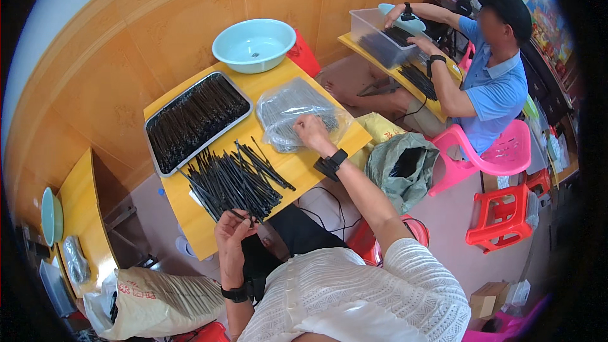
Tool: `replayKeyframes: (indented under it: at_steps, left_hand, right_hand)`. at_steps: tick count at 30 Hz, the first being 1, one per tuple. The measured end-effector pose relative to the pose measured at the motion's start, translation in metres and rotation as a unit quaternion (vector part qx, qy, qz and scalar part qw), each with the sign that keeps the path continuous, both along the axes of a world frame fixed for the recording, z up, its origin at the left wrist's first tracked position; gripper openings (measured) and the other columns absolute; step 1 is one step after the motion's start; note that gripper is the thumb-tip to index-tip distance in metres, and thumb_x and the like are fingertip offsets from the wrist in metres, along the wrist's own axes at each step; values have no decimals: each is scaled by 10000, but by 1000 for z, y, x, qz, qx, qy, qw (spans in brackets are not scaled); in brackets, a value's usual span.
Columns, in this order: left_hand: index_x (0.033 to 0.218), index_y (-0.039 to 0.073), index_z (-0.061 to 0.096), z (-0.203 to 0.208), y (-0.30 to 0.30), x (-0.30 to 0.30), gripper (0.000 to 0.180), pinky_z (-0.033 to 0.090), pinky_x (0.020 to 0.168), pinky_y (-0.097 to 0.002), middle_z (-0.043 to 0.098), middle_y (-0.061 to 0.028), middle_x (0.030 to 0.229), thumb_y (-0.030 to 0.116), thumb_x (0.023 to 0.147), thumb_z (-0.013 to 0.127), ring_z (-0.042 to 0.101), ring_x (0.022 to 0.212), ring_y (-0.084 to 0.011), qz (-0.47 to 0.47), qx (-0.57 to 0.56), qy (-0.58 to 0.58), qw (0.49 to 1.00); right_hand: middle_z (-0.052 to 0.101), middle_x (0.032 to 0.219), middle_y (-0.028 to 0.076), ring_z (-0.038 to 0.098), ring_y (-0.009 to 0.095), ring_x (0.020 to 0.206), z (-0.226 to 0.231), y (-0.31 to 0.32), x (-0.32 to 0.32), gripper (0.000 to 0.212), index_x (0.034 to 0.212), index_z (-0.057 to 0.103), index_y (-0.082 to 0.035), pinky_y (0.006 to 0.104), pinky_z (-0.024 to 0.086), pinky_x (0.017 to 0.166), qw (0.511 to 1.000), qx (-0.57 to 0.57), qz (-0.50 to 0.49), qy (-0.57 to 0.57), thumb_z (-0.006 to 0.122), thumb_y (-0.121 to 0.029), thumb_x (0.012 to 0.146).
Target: Threading thin wire through black plastic components to assemble products.
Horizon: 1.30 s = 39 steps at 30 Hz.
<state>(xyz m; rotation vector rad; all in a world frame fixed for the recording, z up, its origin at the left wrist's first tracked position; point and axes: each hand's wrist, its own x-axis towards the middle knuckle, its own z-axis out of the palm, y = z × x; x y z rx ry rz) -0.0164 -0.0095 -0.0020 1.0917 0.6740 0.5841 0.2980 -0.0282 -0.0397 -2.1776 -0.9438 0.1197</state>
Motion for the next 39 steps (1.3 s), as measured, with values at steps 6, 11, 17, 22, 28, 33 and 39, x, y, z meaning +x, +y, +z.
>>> replayKeyframes:
  at_steps: [6, 11, 17, 22, 28, 33, 39]
  left_hand:
    - [893, 35, 527, -6, -2, -2, 93, 513, 626, -235, 599, -66, 791, 33, 801, 545, 607, 683, -137, 9, 5, 8, 1000]
    - [888, 28, 534, -4, 0, 0, 99, 513, 622, -229, 602, -65, 795, 46, 797, 570, 607, 693, -134, 8, -1, -9, 1000]
    - [904, 34, 532, -4, 0, -2, 112, 516, 622, -227, 607, -57, 791, 51, 799, 566, 611, 684, -124, 8, 11, -7, 1000]
    - [906, 33, 531, -3, -2, -3, 115, 515, 625, -230, 607, -56, 790, 48, 796, 561, 608, 679, -126, 12, 4, -3, 1000]
    - [906, 31, 529, -5, -2, -5, 116, 512, 624, -230, 601, -58, 794, 53, 796, 561, 607, 696, -134, 11, 5, -1, 1000]
    - [885, 27, 538, 2, -5, -2, 93, 500, 641, -230, 590, -50, 800, 44, 799, 568, 597, 710, -128, 18, 2, 21, 1000]
    - [895, 41, 524, -4, -3, -6, 89, 500, 655, -227, 597, -53, 808, 73, 819, 557, 602, 726, -124, 6, 11, -2, 1000]
  right_hand:
    - [611, 698, 171, 613, 286, 700, 6, -3, -5, 158, 777, 640, -6, 365, 464, 654, 998, 31, 2, 55, 620, -150, 716]
    - [583, 578, 107, 590, 182, 514, 15, -7, -7, 115, 773, 628, 1, 301, 459, 519, 982, 36, 36, 184, 627, -95, 710]
    - [587, 576, 96, 594, 159, 508, 8, -3, -3, 122, 777, 627, 4, 274, 455, 496, 979, 16, 25, 200, 605, -79, 691]
    - [593, 599, 95, 591, 150, 544, 7, -1, 2, 133, 767, 631, 9, 267, 459, 519, 994, 4, 22, 111, 598, -75, 670]
    - [602, 595, 110, 581, 185, 528, 10, -8, 3, 113, 693, 647, -4, 289, 457, 528, 974, 68, 31, 214, 591, -89, 642]
    - [540, 530, 41, 500, 112, 450, 3, -9, 11, 71, 664, 619, 0, 260, 381, 414, 944, 115, 60, 303, 578, -58, 670]
    - [523, 591, -17, 447, 45, 461, 18, -19, 20, 83, 808, 620, -36, 175, 319, 396, 888, 66, 52, 453, 578, -77, 749]
